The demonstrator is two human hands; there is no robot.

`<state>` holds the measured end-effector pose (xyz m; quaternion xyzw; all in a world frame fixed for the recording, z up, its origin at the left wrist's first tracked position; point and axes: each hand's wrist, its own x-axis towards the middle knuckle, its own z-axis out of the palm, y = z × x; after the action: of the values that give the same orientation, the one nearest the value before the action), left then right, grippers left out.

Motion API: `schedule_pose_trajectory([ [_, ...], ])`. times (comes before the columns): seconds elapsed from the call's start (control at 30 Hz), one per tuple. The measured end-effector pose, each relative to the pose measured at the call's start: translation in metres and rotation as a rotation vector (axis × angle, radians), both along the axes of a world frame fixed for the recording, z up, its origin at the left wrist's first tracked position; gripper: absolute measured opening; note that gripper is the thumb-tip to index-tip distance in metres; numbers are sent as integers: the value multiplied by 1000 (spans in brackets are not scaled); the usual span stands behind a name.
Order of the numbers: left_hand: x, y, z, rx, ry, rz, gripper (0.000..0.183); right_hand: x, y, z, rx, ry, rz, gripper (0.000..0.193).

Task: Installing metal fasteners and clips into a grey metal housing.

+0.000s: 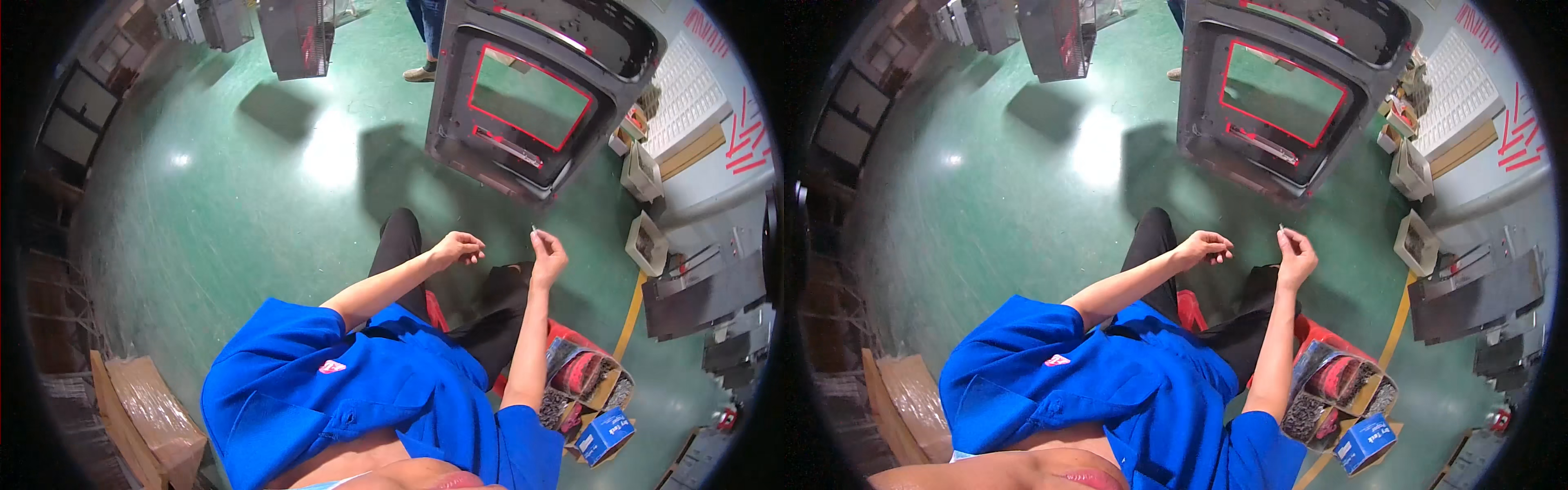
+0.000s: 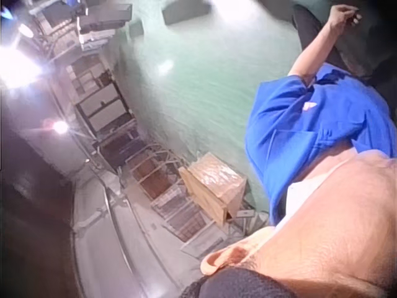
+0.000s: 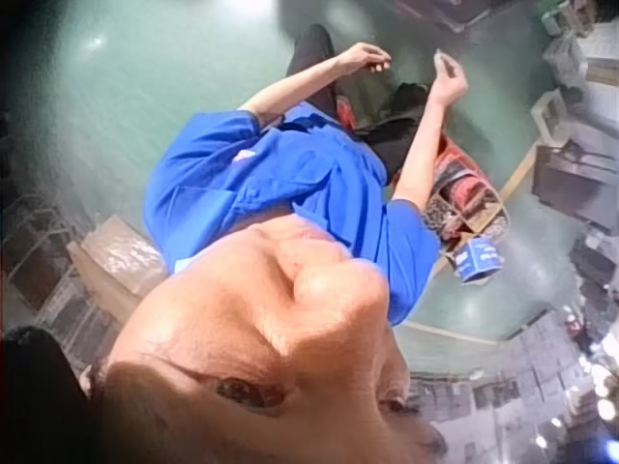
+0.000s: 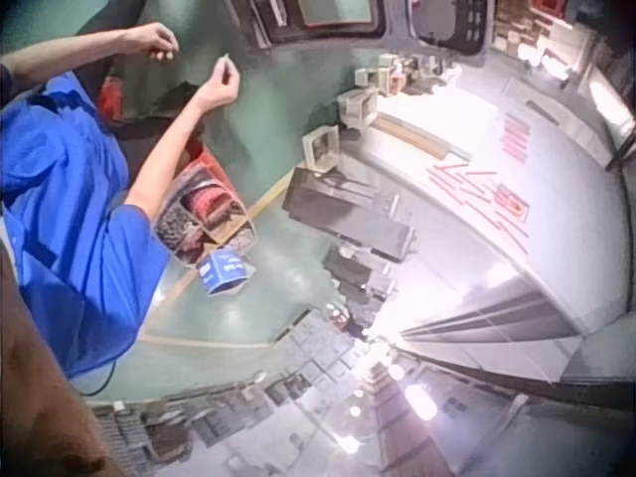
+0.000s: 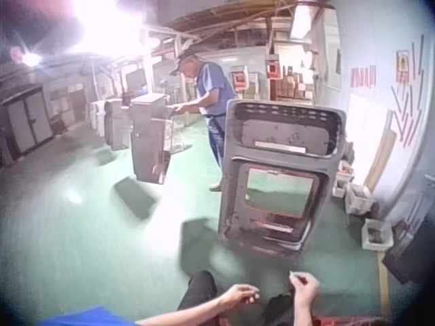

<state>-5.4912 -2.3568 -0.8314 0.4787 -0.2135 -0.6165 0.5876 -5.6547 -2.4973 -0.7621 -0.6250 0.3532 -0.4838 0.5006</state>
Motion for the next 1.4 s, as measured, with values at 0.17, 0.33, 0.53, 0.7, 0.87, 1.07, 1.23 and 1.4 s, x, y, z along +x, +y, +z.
schedule_pose_trajectory([
  [0.17, 7, 3, -8, 32, -55, -7, 20, 10, -39, 44, -172, -9, -108, 8],
  [0.33, 8, 1, -11, 4, 45, 20, 22, 30, -80, 104, -378, -35, -223, 10],
  [0.53, 6, 6, -17, 56, 0, -11, 21, 42, -121, 145, -515, -134, -199, 10],
  [0.7, 12, 47, -41, 236, -156, 59, 20, 39, -100, 85, -330, 5, -107, 7],
  [0.87, 14, 79, -74, 220, -81, 183, 20, 42, -41, -20, -116, 93, 28, 6],
  [1.07, 20, 78, -83, 217, -110, 168, 20, 96, -7, 11, -999, 558, 286, 10],
  [1.23, 14, 73, -84, 218, -160, 142, 20, 119, -33, 8, -1225, 1101, 350, 12],
  [1.4, 16, 79, -85, 212, -132, 161, 19, 129, -43, 11, -1230, 1193, 379, 14],
])
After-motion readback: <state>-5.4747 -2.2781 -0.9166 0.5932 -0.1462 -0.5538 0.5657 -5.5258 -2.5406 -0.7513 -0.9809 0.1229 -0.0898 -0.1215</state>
